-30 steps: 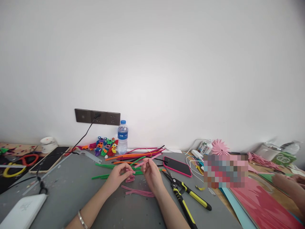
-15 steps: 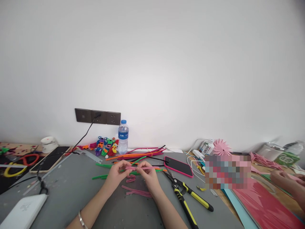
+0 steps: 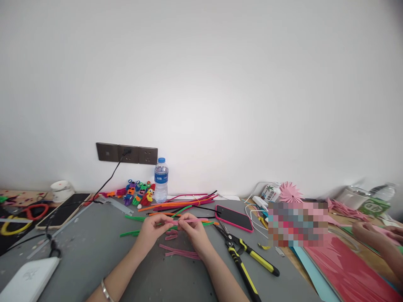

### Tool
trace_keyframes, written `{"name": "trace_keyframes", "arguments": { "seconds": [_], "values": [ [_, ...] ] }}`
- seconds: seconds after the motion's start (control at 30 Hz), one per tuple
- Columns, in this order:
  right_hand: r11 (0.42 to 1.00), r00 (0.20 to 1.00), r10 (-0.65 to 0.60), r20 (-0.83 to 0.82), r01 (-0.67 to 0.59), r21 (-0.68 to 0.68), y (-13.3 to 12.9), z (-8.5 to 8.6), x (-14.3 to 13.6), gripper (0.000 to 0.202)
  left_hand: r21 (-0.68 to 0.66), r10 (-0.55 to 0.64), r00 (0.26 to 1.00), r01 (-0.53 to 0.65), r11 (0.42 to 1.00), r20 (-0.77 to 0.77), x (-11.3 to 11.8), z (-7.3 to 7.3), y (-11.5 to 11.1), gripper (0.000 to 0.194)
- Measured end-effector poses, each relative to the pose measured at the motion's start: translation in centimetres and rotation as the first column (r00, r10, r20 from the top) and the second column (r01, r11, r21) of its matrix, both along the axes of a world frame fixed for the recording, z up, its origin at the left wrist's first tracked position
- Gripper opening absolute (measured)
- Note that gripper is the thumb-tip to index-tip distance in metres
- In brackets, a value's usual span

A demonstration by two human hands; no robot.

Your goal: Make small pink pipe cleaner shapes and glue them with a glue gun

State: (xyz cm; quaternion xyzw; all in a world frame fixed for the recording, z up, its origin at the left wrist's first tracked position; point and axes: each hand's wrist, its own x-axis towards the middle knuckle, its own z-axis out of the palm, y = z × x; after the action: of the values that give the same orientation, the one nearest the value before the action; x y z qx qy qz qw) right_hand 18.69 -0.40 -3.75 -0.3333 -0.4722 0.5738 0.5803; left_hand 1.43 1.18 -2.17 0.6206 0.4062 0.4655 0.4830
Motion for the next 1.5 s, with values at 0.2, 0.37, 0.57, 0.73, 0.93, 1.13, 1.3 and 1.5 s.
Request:
{"name": "trace_keyframes", "arguments": {
  "seconds": [0.2, 0.37, 0.57, 0.73, 0.93, 1.13, 1.3, 1.5],
  "values": [
    [0.998, 0.998, 0.057, 0.029, -0.057, -0.006, -0.2, 0.4, 0.1, 0.025, 0.009, 0.0, 0.999, 0.0, 1.0, -0.052, -0.1, 0.3, -0.1, 0.023],
    [0.994, 0.995, 0.097, -0.004, -0.097, -0.049, -0.4, 0.7, 0.2, 0.027, 0.025, -0.02, 0.998, 0.021, 0.999, -0.052, -0.1, 0.6, -0.2, 0.021],
    [0.988, 0.99, 0.14, -0.031, -0.142, -0.063, -0.6, 0.8, 0.4, 0.023, -0.016, -0.051, 0.999, 0.051, 0.999, -0.005, 0.0, 0.8, -0.4, 0.018],
    [0.978, 0.977, 0.195, -0.091, -0.201, -0.064, -0.9, 1.3, 0.4, 0.023, -0.054, -0.086, 0.996, 0.088, 0.995, 0.035, 0.1, 0.9, -0.6, 0.019],
    [0.961, 0.963, 0.26, -0.077, -0.266, -0.078, -1.2, 1.6, 0.4, 0.031, -0.064, -0.106, 0.992, 0.11, 0.992, 0.068, 0.1, 0.7, -0.5, 0.02],
    [0.9, 0.895, 0.399, -0.199, -0.424, -0.101, -1.6, 1.8, 0.6, 0.032, -0.099, -0.146, 0.983, 0.157, 0.983, 0.11, 0.2, 1.2, -1.1, 0.021],
    [0.843, 0.819, 0.491, -0.297, -0.532, -0.074, -1.7, 1.9, 0.4, 0.035, -0.151, -0.208, 0.945, 0.251, 0.956, 0.253, 0.6, 1.5, -1.9, 0.02],
    [0.862, 0.822, 0.477, -0.31, -0.506, -0.017, -1.7, 1.6, 0.2, 0.032, -0.215, -0.215, 0.893, 0.318, 0.923, 0.396, 1.6, 1.6, -2.5, 0.024]
  ]
}}
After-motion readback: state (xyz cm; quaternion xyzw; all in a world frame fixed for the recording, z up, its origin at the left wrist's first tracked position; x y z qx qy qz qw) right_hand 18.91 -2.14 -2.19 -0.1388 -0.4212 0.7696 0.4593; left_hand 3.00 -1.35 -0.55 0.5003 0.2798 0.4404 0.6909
